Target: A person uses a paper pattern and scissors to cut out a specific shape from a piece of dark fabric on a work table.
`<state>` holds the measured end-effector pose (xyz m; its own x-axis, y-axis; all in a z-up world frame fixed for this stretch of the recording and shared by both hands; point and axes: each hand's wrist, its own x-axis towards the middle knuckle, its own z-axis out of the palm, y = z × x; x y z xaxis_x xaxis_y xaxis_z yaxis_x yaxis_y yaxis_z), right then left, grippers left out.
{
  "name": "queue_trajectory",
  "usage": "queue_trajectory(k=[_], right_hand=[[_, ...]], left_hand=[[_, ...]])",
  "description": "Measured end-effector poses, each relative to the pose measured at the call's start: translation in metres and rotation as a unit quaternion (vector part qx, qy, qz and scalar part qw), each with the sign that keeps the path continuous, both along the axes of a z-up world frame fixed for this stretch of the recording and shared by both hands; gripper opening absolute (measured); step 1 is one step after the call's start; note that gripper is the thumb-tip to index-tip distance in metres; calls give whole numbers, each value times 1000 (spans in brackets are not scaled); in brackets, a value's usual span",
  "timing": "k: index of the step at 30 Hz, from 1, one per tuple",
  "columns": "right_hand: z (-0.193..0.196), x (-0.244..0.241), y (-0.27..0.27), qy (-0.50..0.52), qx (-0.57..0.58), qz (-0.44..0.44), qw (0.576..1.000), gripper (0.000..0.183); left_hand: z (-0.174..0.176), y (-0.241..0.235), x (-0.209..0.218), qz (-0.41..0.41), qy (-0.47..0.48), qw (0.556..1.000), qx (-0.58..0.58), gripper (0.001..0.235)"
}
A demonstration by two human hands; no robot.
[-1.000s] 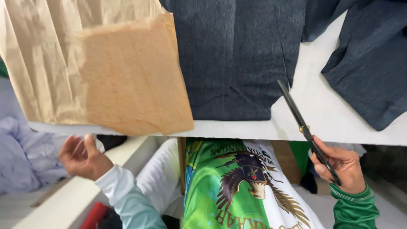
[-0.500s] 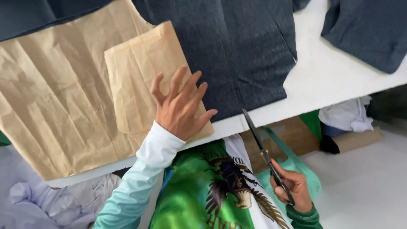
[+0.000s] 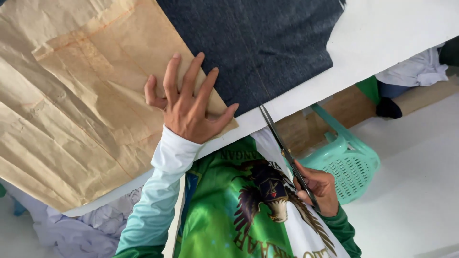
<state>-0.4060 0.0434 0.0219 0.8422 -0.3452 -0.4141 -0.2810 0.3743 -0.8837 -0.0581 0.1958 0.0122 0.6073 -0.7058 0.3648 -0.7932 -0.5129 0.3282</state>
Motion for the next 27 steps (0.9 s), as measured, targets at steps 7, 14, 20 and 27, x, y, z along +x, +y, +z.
queue_trajectory(k=[7,14,20,27], right_hand=[[-8,31,17,-20,-23,-38,999,70],[-12,31,13,30,-35,-40,998,74],[-12,25,12,31,-18,-37,999,73],[-9,20,6,49,-58,13,997,74]], left_hand=[[-2,1,1,0,9,1000,-3,56],[-6,2,1,-1,9,1000,-9,57],[-4,1,0,9,6,1000,-2,57],[-5,2,0,11,9,1000,11,58]])
